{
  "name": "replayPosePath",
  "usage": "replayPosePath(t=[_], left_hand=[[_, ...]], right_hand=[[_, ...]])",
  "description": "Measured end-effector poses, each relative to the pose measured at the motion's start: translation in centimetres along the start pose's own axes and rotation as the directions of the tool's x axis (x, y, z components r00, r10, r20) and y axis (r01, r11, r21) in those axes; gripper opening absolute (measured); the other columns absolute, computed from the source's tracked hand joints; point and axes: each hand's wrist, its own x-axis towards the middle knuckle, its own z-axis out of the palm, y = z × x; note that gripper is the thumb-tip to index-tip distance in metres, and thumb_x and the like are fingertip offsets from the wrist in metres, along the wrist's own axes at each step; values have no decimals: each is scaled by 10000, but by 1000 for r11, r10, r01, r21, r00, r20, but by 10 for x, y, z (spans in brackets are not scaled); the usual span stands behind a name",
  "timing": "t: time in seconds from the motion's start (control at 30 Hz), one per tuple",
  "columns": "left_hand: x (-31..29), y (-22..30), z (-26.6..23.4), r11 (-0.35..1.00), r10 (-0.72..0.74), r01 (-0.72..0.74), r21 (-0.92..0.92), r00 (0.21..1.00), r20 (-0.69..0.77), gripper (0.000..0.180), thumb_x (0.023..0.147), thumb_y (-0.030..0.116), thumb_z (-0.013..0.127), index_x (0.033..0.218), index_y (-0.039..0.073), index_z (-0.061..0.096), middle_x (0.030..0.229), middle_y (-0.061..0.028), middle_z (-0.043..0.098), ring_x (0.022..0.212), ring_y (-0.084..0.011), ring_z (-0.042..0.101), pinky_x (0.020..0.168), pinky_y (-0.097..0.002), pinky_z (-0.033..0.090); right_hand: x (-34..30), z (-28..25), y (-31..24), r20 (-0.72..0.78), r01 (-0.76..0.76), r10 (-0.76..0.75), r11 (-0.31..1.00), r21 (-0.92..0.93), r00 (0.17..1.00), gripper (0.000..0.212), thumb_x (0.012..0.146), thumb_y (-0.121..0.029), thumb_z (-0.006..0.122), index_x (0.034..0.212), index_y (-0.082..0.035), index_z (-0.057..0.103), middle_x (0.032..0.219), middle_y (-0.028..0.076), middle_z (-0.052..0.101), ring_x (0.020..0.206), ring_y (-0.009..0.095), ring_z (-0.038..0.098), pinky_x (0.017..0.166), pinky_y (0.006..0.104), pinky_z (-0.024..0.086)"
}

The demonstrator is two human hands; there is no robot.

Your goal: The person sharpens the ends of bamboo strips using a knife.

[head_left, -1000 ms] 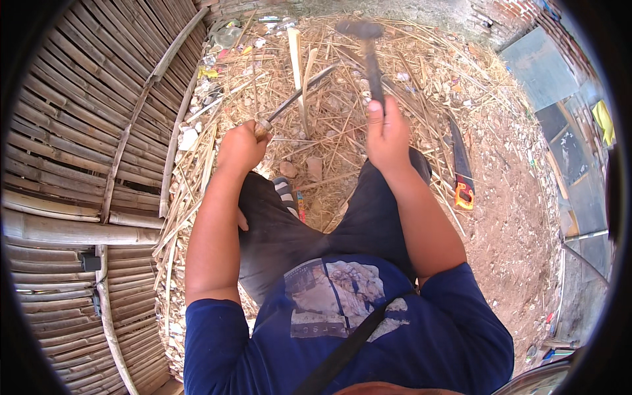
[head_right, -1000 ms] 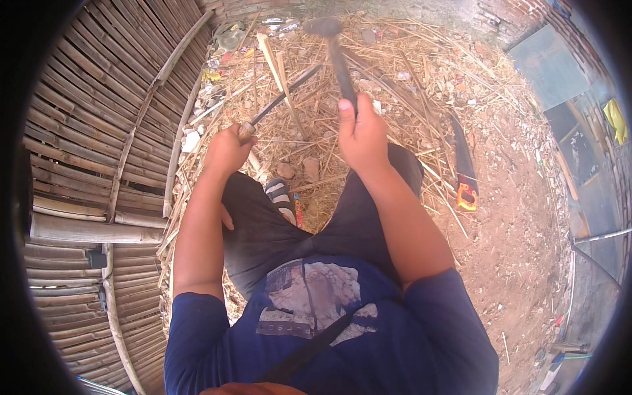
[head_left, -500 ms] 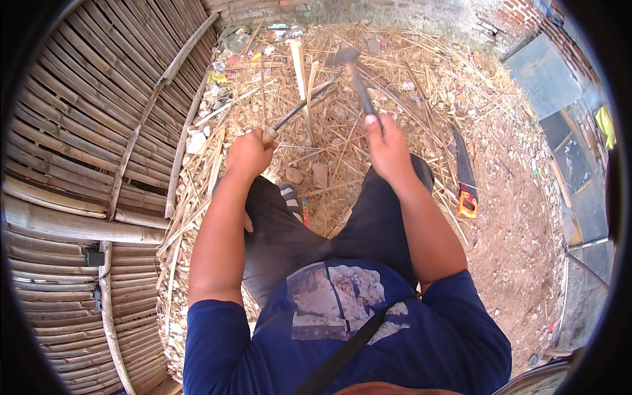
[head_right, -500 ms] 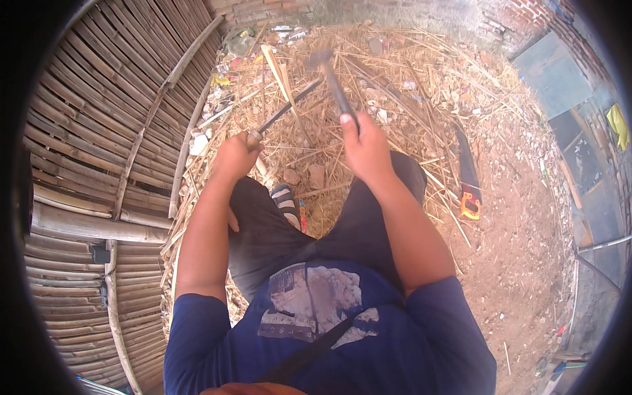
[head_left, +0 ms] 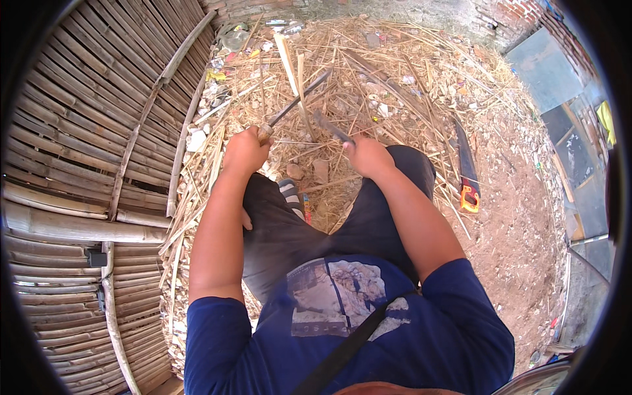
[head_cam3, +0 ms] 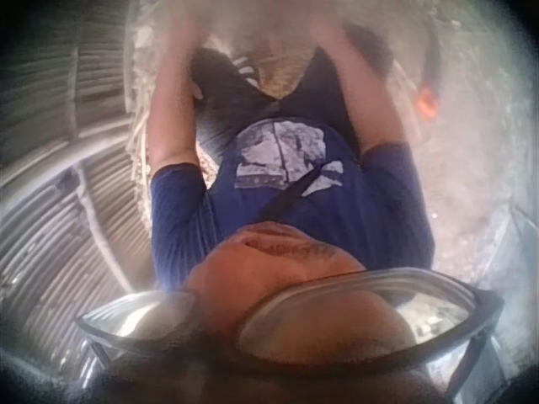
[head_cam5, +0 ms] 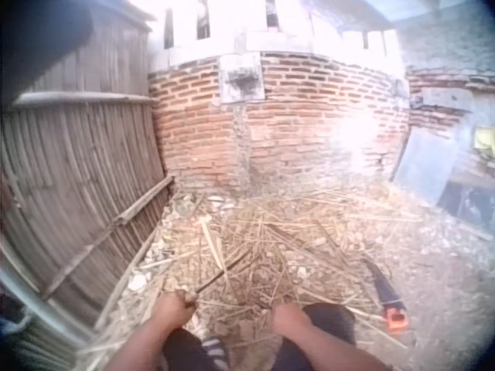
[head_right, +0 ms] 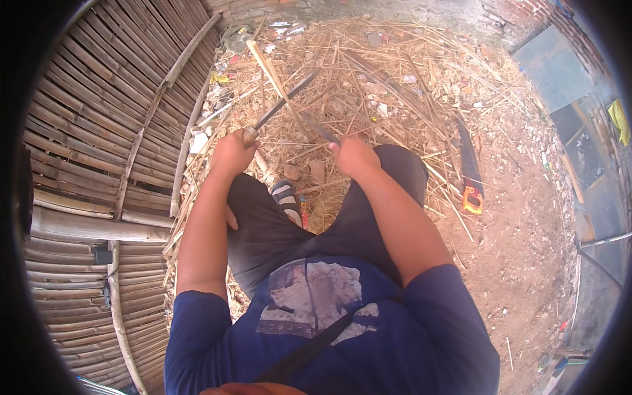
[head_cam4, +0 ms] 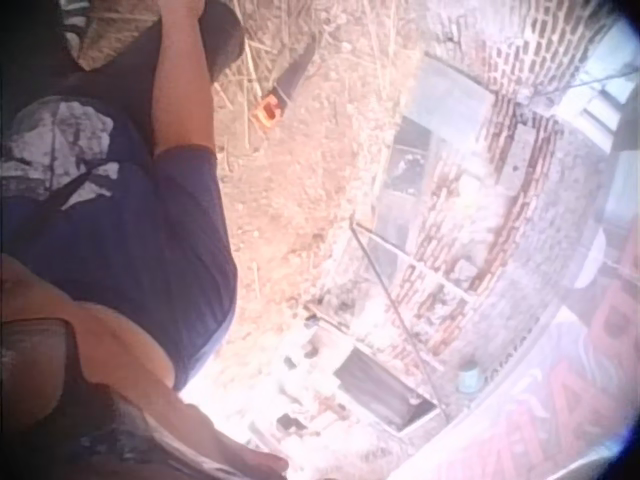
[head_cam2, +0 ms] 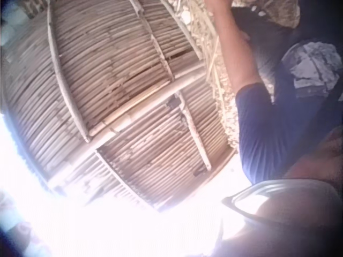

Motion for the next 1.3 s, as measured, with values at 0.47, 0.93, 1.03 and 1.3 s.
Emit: replayPosePath(t=[0.47, 0.93, 1.03, 1.3], left_hand=[[25, -19, 4, 993, -31, 33, -109, 999, 16, 411, 911, 395, 729, 1063, 17, 669, 995, -245, 731, 983, -418, 704, 875, -496, 554], [22, -14, 24, 980, -61, 51, -191, 997, -46, 447, 911, 416, 728, 1009, -13, 649, 941, -272, 720, 955, -443, 695, 869, -502, 547], [26, -14, 27, 979, -62, 50, -195, 997, -54, 446, 907, 422, 726, 1038, 1, 660, 949, -268, 723, 951, -438, 699, 867, -498, 547], [26, -17, 28, 981, -82, 73, -179, 996, -44, 445, 899, 431, 730, 1051, 17, 673, 929, -253, 729, 928, -424, 711, 845, -503, 555]], right_hand=[[-38, -38, 15, 10, 278, -318, 842, 462, 948, 417, 1044, -410, 564, 1044, -6, 667, 769, 91, 611, 698, 223, 580, 674, 390, 477], [7, -29, -21, -684, 421, -97, 847, 324, 723, 378, 1073, -343, 505, 1178, 10, 587, 819, 176, 675, 749, 316, 688, 652, 449, 506], [39, 24, 11, -265, 116, -69, 980, 164, 962, 443, 1057, -420, 506, 1138, 0, 621, 905, 246, 694, 890, 433, 688, 758, 505, 509], [19, -7, -13, -293, 88, 74, 860, 502, 953, 447, 1066, -405, 491, 1107, 17, 631, 831, 220, 678, 779, 391, 666, 721, 469, 501]])
